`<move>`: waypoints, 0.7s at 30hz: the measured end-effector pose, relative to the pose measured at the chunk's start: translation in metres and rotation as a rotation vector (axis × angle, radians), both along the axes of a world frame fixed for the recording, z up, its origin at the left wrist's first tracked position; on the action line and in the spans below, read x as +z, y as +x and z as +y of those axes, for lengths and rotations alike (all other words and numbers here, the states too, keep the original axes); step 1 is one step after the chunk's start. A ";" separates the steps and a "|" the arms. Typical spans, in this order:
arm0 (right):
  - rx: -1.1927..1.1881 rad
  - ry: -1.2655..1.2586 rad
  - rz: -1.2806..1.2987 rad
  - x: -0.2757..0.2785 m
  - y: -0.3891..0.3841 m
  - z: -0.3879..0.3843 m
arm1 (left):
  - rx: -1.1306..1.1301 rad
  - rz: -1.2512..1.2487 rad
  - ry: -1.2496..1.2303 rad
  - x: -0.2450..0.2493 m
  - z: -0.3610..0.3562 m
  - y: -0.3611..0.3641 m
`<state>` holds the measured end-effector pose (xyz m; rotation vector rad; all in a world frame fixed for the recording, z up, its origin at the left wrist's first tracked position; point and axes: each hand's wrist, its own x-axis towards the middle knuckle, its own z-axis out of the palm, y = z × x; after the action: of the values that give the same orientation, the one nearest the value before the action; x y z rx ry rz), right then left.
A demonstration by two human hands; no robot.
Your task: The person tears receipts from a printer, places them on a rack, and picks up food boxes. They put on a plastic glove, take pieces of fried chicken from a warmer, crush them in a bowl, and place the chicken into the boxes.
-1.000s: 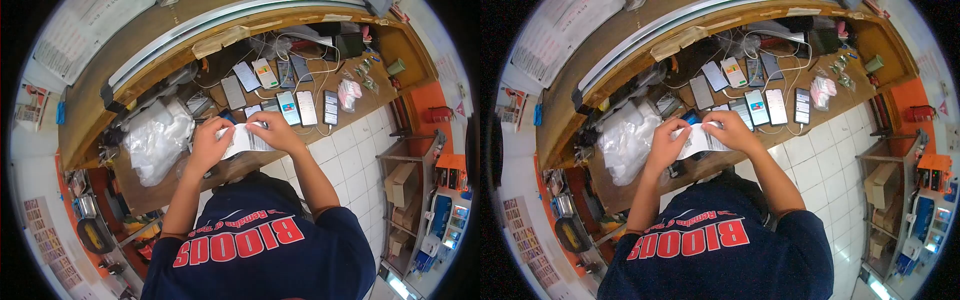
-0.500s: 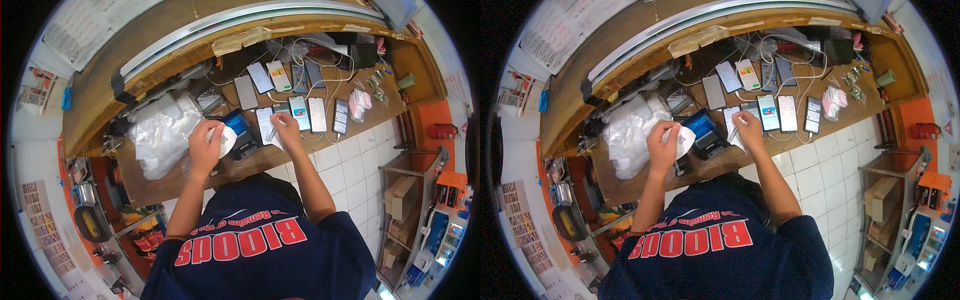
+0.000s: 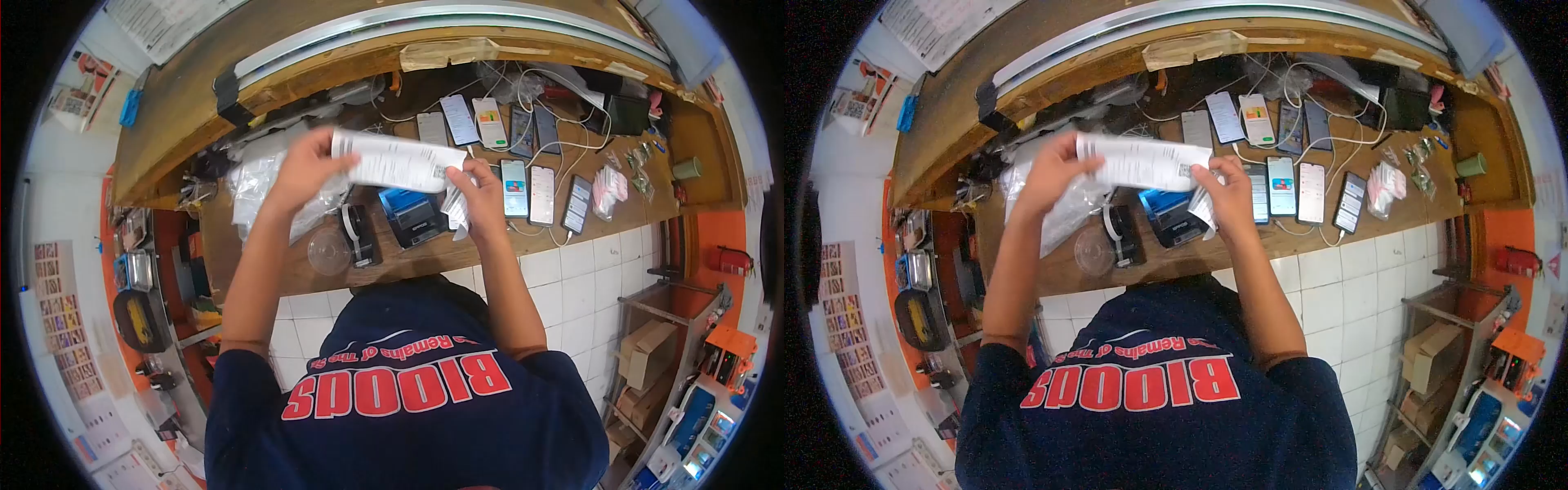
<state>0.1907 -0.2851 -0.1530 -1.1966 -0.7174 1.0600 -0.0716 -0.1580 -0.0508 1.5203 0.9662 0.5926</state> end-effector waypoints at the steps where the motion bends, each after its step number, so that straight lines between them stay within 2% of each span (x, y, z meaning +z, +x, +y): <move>1: -0.010 -0.015 0.110 0.009 -0.007 0.003 | 0.059 -0.064 0.080 0.015 0.011 0.009; 2: -0.020 -0.030 0.220 0.015 -0.012 0.006 | 0.132 -0.040 0.230 0.030 0.021 0.017; 3: -0.015 -0.029 0.216 0.019 -0.015 0.007 | 0.206 -0.014 0.380 0.044 0.032 0.024; 5: 0.053 -0.056 0.284 0.024 -0.021 0.005 | 0.323 0.055 0.821 0.062 0.058 0.040; 6: 0.047 -0.061 0.280 0.015 -0.023 0.003 | 0.331 0.057 0.820 0.066 0.074 0.043; 8: 0.036 -0.096 0.246 -0.006 -0.023 -0.004 | 0.396 0.376 1.457 0.069 0.102 0.048; 12: -0.022 -0.205 0.152 -0.035 -0.011 -0.039 | 0.348 0.397 1.389 0.049 0.123 0.046; 15: -0.075 -0.291 0.068 -0.060 0.007 -0.066 | 0.402 0.487 1.490 0.035 0.124 0.046; 17: -0.153 -0.284 0.213 -0.062 0.014 -0.081 | 0.617 0.414 1.543 0.033 0.113 0.047; 19: -0.199 -0.293 0.257 -0.055 0.021 -0.089 | 0.560 0.464 1.573 0.032 0.102 0.041; 21: -0.223 -0.161 0.502 -0.049 0.028 -0.095 | 0.394 0.496 1.454 0.026 0.094 0.039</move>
<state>0.2191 -0.3806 -0.2017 -1.0545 -0.1084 1.1800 -0.0327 -0.0642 -0.0252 2.8669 1.2913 1.4196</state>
